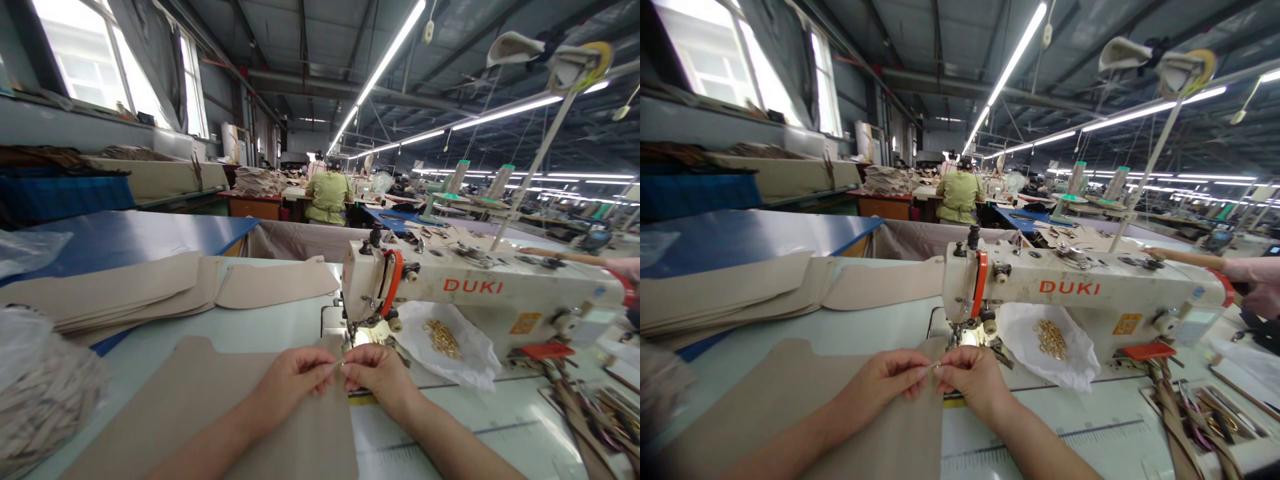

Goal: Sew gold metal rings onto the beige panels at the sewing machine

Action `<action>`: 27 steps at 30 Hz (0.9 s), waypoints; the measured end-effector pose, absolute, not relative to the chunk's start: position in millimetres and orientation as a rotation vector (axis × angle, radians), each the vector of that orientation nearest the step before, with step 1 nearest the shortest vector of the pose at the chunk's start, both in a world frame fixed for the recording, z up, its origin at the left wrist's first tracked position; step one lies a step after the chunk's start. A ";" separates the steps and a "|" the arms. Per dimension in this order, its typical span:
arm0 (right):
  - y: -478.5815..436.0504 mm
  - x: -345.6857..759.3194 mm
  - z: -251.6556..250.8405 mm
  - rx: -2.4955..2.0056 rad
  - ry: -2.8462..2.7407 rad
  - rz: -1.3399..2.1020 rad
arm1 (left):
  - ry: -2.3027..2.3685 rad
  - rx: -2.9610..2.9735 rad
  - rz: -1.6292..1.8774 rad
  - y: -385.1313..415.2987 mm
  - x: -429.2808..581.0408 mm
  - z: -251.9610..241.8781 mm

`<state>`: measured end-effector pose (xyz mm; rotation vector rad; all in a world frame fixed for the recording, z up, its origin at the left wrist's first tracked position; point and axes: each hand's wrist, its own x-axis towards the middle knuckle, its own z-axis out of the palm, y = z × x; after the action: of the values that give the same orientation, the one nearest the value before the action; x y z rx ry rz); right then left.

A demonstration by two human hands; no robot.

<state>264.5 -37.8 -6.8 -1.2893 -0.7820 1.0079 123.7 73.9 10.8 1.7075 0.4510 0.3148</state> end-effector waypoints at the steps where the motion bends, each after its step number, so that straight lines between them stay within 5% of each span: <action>1: -37.7 264.5 -7.4 -1.296 -0.782 0.992 | 0.456 1.700 0.310 74.1 123.8 10.7; 27: -40.0 259.2 5.1 -1.022 -0.567 1.198 | 0.462 1.693 0.339 72.2 124.4 17.9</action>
<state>259.2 -40.0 5.1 -1.0220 -0.5674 1.1978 124.4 72.2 17.9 1.6933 0.4621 0.3385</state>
